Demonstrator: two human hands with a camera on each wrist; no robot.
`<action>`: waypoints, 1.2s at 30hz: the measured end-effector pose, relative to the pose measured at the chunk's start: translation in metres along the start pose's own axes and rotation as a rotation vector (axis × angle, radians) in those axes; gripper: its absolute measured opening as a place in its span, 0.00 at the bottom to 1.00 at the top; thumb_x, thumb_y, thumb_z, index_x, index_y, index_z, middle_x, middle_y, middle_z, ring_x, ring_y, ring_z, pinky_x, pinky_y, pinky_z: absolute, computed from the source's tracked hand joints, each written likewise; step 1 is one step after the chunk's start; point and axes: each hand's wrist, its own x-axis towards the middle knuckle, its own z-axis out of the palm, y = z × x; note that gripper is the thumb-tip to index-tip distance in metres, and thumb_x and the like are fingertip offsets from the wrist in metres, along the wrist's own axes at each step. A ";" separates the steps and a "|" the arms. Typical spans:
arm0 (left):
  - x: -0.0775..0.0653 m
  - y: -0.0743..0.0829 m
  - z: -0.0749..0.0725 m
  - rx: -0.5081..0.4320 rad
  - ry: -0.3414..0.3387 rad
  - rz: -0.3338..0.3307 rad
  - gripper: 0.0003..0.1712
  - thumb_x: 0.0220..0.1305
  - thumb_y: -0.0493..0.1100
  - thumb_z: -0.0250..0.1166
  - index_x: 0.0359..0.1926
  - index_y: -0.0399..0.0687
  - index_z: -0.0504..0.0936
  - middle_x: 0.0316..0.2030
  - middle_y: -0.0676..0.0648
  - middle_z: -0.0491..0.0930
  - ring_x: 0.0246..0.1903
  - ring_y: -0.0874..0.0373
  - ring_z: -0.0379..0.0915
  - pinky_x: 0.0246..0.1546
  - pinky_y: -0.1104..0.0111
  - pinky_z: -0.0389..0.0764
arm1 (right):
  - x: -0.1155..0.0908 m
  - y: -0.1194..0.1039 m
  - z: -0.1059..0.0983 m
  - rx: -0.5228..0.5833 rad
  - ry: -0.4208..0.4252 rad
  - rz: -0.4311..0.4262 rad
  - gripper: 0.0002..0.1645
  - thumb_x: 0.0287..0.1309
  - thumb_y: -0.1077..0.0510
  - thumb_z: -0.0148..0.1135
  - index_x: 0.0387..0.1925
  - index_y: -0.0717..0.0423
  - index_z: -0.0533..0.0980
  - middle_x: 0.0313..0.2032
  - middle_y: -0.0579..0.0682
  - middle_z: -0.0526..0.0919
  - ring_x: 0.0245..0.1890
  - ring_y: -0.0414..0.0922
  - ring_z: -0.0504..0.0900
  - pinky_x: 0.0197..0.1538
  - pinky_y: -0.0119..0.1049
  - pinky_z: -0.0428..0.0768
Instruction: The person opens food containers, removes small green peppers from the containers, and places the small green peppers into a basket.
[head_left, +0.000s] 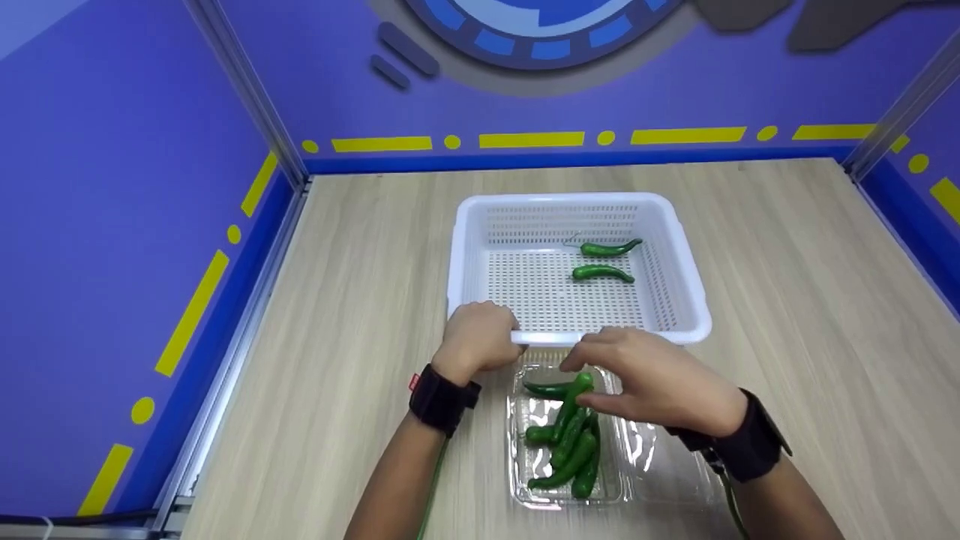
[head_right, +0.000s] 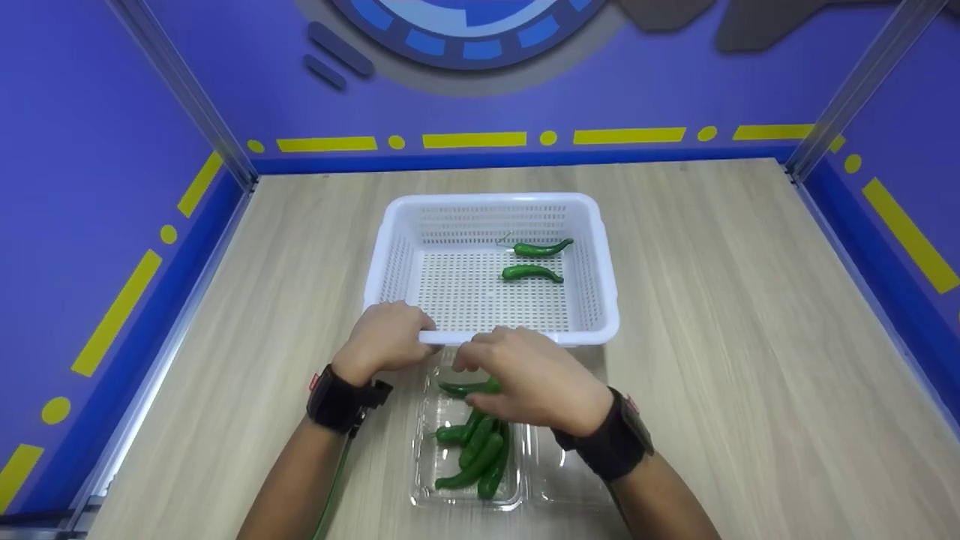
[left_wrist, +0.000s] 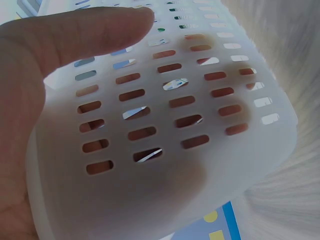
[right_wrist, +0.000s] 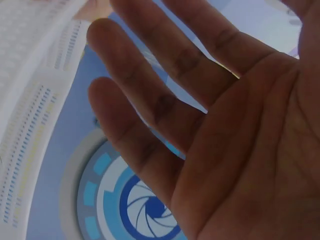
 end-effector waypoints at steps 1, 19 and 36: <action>0.000 0.000 0.001 0.003 0.002 0.002 0.22 0.55 0.50 0.66 0.11 0.57 0.66 0.12 0.57 0.63 0.16 0.59 0.63 0.18 0.66 0.64 | 0.001 -0.001 0.003 0.001 -0.015 -0.006 0.18 0.56 0.50 0.73 0.49 0.44 0.82 0.45 0.35 0.86 0.47 0.37 0.84 0.51 0.40 0.82; 0.002 0.000 0.003 0.035 0.025 -0.003 0.20 0.53 0.50 0.65 0.11 0.57 0.67 0.13 0.57 0.65 0.17 0.58 0.65 0.19 0.64 0.66 | 0.018 -0.009 0.056 -0.105 -0.259 0.022 0.24 0.43 0.45 0.78 0.42 0.48 0.80 0.39 0.43 0.84 0.37 0.40 0.82 0.40 0.38 0.82; 0.002 0.000 0.002 0.053 0.039 0.003 0.22 0.53 0.50 0.64 0.11 0.58 0.63 0.13 0.57 0.63 0.17 0.58 0.64 0.18 0.64 0.64 | 0.024 -0.001 0.080 -0.184 -0.203 -0.017 0.28 0.34 0.44 0.82 0.38 0.46 0.79 0.36 0.41 0.78 0.36 0.42 0.78 0.44 0.42 0.78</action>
